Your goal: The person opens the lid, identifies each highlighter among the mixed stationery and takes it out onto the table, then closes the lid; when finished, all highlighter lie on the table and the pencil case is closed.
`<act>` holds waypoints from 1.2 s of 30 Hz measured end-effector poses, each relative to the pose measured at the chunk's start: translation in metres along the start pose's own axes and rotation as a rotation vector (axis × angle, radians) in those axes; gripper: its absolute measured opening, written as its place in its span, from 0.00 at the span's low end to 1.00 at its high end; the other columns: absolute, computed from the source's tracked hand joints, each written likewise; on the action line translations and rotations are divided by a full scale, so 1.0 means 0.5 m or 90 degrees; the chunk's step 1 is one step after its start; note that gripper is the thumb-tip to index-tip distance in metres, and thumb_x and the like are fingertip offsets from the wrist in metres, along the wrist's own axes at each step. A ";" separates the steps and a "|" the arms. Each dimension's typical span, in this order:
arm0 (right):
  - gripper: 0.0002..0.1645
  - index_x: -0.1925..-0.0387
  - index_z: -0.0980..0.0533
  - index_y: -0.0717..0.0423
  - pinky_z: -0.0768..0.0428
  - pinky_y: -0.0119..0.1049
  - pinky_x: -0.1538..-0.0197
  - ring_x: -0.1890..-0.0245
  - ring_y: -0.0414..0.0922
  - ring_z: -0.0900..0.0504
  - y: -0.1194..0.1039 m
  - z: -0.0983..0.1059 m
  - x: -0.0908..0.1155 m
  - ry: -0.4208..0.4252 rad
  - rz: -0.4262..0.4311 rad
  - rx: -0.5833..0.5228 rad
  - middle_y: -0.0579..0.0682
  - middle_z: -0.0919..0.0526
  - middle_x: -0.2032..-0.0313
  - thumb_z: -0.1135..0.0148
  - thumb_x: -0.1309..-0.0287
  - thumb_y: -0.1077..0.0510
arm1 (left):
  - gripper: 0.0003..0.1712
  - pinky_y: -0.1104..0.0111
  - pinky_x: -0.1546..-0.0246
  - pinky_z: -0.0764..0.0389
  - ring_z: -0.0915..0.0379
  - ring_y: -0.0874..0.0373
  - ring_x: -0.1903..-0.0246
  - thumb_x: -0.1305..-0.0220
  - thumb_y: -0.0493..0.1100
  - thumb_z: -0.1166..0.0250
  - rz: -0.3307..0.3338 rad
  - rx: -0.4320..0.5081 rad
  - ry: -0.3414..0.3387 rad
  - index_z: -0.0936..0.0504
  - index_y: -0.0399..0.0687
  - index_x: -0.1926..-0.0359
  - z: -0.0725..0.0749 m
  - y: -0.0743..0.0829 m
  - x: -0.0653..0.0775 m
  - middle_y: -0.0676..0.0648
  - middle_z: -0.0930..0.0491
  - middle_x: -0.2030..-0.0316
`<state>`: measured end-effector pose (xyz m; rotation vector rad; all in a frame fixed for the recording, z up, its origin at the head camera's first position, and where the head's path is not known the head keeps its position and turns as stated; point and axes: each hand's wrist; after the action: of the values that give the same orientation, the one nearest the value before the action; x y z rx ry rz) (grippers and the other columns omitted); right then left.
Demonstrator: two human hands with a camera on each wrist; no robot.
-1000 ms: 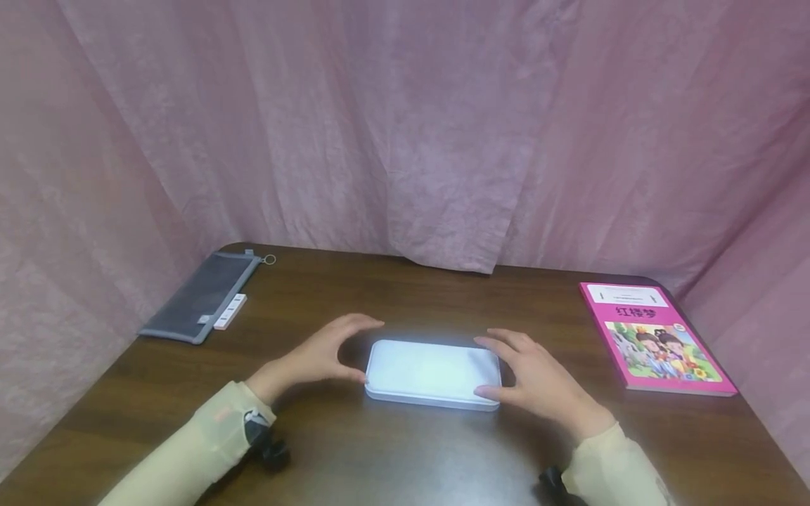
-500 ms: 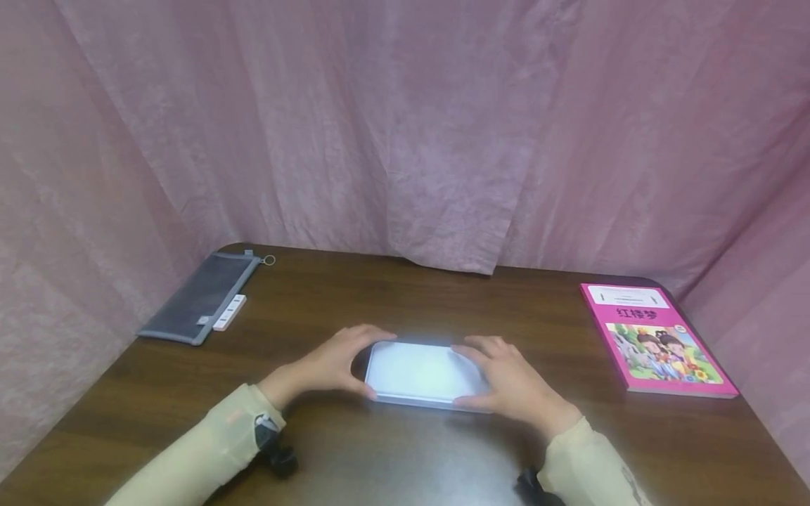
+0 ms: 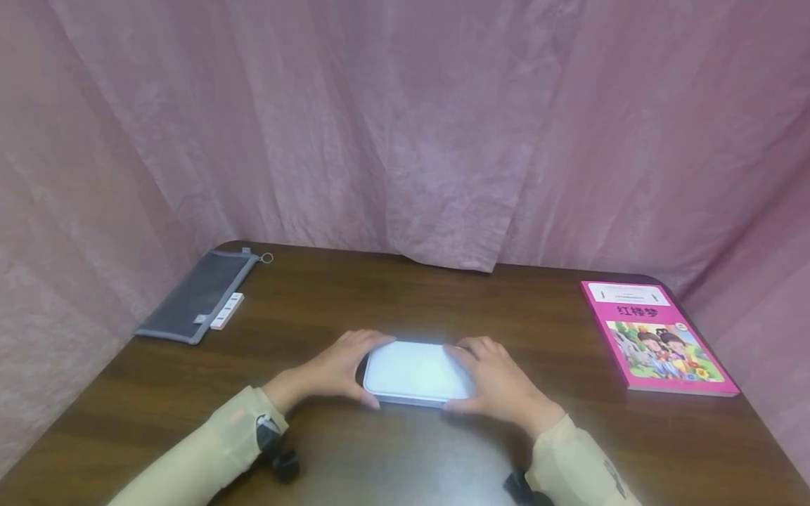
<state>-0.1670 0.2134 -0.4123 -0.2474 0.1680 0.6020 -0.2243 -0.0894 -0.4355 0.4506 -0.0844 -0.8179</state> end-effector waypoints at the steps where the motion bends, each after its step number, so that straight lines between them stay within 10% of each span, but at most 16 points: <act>1: 0.53 0.36 0.31 0.51 0.28 0.52 0.43 0.44 0.49 0.28 0.000 -0.003 0.000 0.003 0.002 0.004 0.51 0.25 0.45 0.31 0.60 0.28 | 0.60 0.55 0.33 0.37 0.38 0.57 0.35 0.62 0.71 0.26 0.002 0.002 0.001 0.39 0.53 0.31 -0.002 0.000 0.000 0.51 0.32 0.35; 36: 0.46 0.42 0.23 0.49 0.28 0.41 0.54 0.51 0.43 0.28 0.023 -0.001 -0.025 0.004 -0.012 -0.087 0.48 0.18 0.46 0.26 0.65 0.34 | 0.59 0.53 0.31 0.40 0.39 0.55 0.34 0.61 0.65 0.24 0.027 0.039 0.017 0.40 0.55 0.30 -0.015 0.001 0.000 0.51 0.32 0.34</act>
<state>-0.1838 0.2154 -0.4120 -0.3827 0.1298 0.5948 -0.2220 -0.0866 -0.4423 0.5152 -0.0935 -0.7690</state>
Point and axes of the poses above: each hand's wrist, its own x-axis away from the middle knuckle, its own z-axis out of the back of the hand, y = z × x
